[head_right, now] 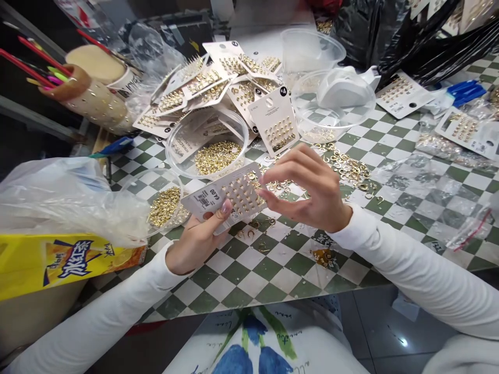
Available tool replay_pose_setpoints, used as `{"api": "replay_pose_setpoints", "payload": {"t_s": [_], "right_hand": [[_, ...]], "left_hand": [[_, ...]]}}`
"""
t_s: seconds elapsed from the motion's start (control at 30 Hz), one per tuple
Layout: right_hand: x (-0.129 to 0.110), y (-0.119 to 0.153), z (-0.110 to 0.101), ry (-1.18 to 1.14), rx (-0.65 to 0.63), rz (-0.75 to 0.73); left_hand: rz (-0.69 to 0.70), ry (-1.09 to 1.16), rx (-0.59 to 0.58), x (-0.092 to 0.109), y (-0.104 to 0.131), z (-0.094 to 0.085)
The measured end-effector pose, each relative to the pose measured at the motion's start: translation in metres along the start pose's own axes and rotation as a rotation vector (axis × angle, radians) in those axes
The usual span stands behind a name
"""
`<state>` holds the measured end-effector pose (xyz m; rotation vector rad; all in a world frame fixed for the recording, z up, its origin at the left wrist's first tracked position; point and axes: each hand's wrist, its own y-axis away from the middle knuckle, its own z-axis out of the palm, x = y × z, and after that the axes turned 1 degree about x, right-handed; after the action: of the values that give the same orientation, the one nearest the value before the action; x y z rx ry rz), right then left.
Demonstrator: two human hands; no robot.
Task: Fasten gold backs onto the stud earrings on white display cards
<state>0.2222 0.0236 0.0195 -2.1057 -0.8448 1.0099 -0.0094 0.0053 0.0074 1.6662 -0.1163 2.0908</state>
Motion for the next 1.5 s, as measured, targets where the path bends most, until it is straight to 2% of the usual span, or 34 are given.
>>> {"api": "replay_pose_setpoints", "payload": {"t_s": [0.07, 0.2, 0.47, 0.57, 0.73, 0.97, 1.13, 1.3, 1.5], "right_hand": [[0.0, -0.001, 0.001, 0.05, -0.048, -0.056], [-0.001, -0.003, 0.002, 0.081, -0.104, -0.071], [0.002, -0.006, -0.002, -0.088, -0.213, 0.015], [0.004, -0.006, -0.003, -0.059, -0.253, -0.038], [0.008, -0.004, -0.002, -0.066, -0.249, -0.114], [0.009, -0.002, 0.001, -0.139, -0.236, -0.082], [0.011, 0.001, 0.003, -0.198, -0.258, -0.031], [0.011, 0.001, 0.004, -0.209, -0.257, -0.016], [0.008, -0.006, -0.002, -0.197, -0.29, -0.033]], "left_hand": [[-0.047, 0.058, 0.019, 0.001, 0.0, 0.002], [-0.084, 0.104, 0.047, 0.0, -0.001, 0.003], [-0.056, 0.04, 0.001, 0.004, 0.001, 0.003], [-0.111, 0.059, -0.014, 0.007, 0.002, 0.003], [-0.132, 0.175, -0.016, 0.002, 0.002, 0.002], [-0.093, 0.185, -0.037, 0.001, 0.002, 0.004], [-0.11, 0.242, 0.02, 0.001, 0.003, 0.006], [-0.112, 0.233, 0.01, -0.003, 0.0, 0.002], [-0.146, 0.269, 0.14, 0.004, -0.001, 0.006]]}}
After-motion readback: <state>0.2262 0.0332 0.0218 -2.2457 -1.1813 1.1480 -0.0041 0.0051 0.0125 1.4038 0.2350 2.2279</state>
